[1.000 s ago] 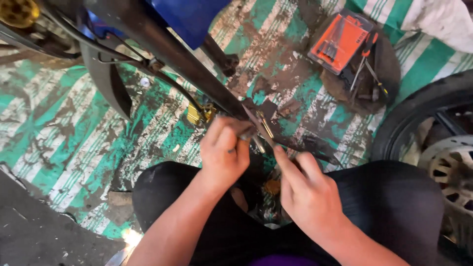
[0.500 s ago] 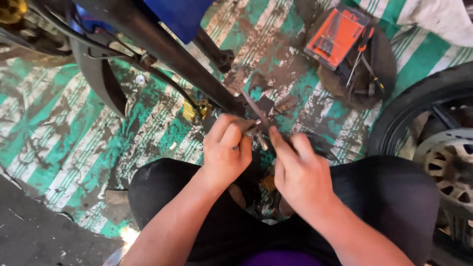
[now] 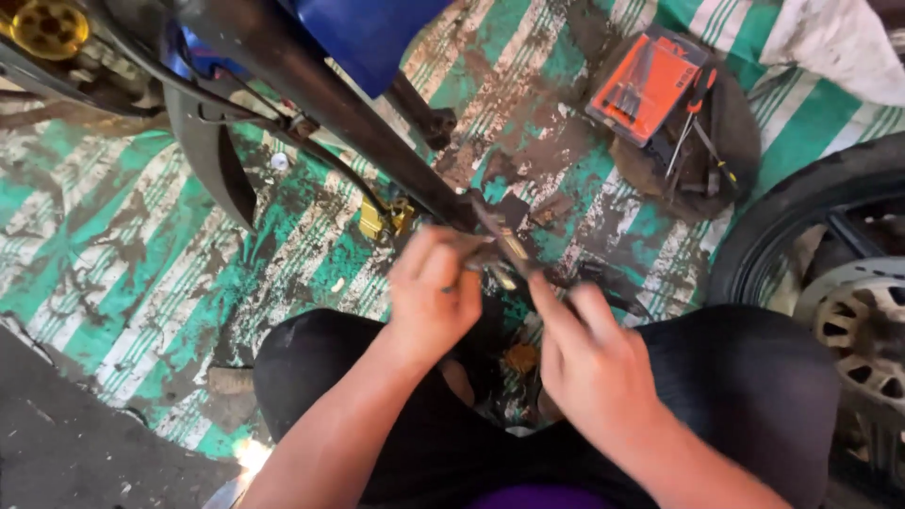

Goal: Filing a motorcycle brake component to ensure proper fit and using a screwdriver to manipulate the assembly.

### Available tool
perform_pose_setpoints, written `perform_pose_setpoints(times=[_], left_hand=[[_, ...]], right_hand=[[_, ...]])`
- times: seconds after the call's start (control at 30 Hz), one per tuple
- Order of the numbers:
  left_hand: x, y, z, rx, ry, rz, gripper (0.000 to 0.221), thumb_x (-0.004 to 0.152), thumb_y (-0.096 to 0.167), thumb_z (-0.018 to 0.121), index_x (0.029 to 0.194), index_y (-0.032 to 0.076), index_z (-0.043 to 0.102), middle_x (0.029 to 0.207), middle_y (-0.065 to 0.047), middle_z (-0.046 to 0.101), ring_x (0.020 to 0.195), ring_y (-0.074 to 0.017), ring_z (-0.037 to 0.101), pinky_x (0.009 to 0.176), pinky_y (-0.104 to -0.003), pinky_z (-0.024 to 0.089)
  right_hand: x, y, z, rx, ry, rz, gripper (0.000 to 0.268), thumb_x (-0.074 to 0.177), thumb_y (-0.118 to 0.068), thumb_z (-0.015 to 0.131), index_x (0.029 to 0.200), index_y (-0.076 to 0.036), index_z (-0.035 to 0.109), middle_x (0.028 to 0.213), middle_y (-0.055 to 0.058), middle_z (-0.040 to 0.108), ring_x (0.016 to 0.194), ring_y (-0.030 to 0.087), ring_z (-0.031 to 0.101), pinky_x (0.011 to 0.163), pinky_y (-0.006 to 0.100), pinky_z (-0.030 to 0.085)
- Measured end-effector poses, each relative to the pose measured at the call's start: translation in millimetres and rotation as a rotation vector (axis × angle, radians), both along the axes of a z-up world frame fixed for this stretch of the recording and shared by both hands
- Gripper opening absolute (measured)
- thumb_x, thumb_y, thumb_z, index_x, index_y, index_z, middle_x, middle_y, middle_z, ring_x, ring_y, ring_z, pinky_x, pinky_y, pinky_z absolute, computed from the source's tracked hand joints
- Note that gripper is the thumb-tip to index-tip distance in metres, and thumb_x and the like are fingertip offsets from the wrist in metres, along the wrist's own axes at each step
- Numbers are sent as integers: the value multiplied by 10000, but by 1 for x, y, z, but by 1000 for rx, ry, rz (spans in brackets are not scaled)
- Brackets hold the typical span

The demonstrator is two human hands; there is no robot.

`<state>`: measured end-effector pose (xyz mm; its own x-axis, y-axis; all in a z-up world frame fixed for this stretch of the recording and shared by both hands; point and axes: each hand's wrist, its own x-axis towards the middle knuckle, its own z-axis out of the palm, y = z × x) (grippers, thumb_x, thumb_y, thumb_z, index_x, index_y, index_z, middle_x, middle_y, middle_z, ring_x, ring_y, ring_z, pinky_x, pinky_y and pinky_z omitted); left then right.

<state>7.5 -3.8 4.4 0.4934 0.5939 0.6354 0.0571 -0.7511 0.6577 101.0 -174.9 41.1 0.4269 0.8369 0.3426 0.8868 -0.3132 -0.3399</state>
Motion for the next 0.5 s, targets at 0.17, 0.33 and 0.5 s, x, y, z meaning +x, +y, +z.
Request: perform_pose_setpoints(times=[0.17,0.33,0.5], left_hand=[[4,1,-2,-43,-16,-69,274,806,-168,713,1042,-30,721,1044,-138,697,760,-281,630,677,-354,530],[-5,10,-7,3,-11,-1,245,841,-92,751,1064,9,747,1062,-127,721,814,-282,692,704,-360,553],[-6,9,6,-6,-67,-59,208,863,-96,773,1040,-4,714,1060,-140,730,880,-292,754,758,-364,595]], right_hand=[[0,11,11,16,-8,7,519,876,58,731,1383,-46,754,1063,109,620,531,337,595,492,458,500],[14,-58,12,-67,132,-112,543,849,11,746,1389,-46,738,1162,123,733,737,298,702,638,400,557],[84,-62,48,-91,107,-240,427,1016,-11,744,1429,99,751,1151,239,792,907,356,749,823,448,581]])
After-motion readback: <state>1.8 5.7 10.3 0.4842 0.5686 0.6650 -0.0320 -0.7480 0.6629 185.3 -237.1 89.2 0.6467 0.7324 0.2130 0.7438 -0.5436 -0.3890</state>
